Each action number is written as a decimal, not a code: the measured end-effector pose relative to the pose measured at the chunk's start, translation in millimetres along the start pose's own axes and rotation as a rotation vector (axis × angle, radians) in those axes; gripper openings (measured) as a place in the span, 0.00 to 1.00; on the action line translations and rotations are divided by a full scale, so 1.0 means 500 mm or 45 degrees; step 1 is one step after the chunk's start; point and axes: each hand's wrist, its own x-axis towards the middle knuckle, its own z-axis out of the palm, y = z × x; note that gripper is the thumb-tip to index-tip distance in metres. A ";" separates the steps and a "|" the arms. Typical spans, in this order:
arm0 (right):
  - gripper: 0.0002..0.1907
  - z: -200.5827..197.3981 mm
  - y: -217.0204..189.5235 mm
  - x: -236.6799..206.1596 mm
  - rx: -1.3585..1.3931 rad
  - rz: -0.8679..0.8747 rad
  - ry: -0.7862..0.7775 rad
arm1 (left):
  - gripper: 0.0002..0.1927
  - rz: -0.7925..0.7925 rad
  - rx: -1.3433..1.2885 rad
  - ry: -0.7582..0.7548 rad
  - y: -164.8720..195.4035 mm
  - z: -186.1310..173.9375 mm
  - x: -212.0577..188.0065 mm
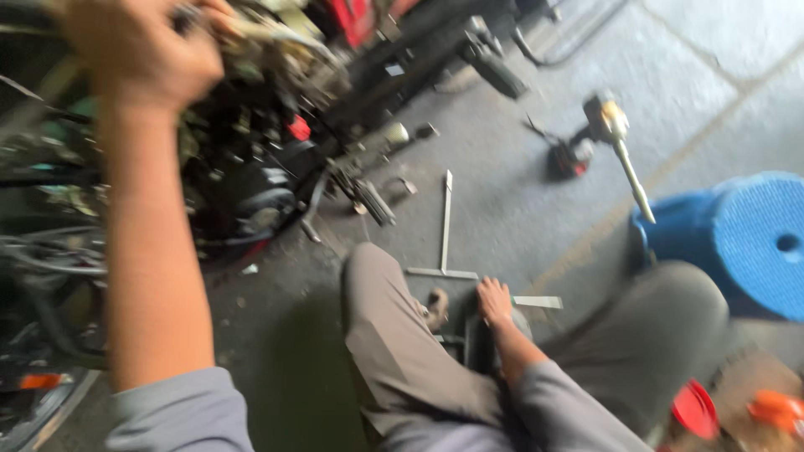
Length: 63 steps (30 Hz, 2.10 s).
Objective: The person sits on the floor beside a partially disassembled motorcycle and wipes engine components with a cloth, holding the frame with the other hand. They then use a screwdriver on parts near the battery and manipulate small fittings and cables on the bike by hand.
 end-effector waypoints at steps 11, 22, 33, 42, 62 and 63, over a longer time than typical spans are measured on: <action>0.16 -0.355 0.007 0.221 0.700 -0.054 1.358 | 0.07 0.004 -0.213 0.146 -0.004 0.001 0.019; 0.04 -0.828 -0.118 0.192 1.198 -0.583 1.250 | 0.08 -0.049 -0.274 0.138 0.029 -0.042 0.050; 0.02 -0.789 -0.155 0.197 0.995 -0.617 1.343 | 0.08 -0.137 -0.349 0.061 0.045 -0.048 0.053; 0.02 -0.783 -0.157 0.201 0.983 -0.660 1.362 | 0.08 -0.155 -0.356 0.061 0.047 -0.048 0.049; 0.02 -0.838 -0.170 0.188 0.471 -0.830 1.115 | 0.05 -0.163 -0.345 0.178 0.068 -0.026 0.037; 0.02 -0.853 -0.173 0.196 0.498 -0.844 1.066 | 0.04 -0.187 -0.373 0.316 0.093 -0.023 0.034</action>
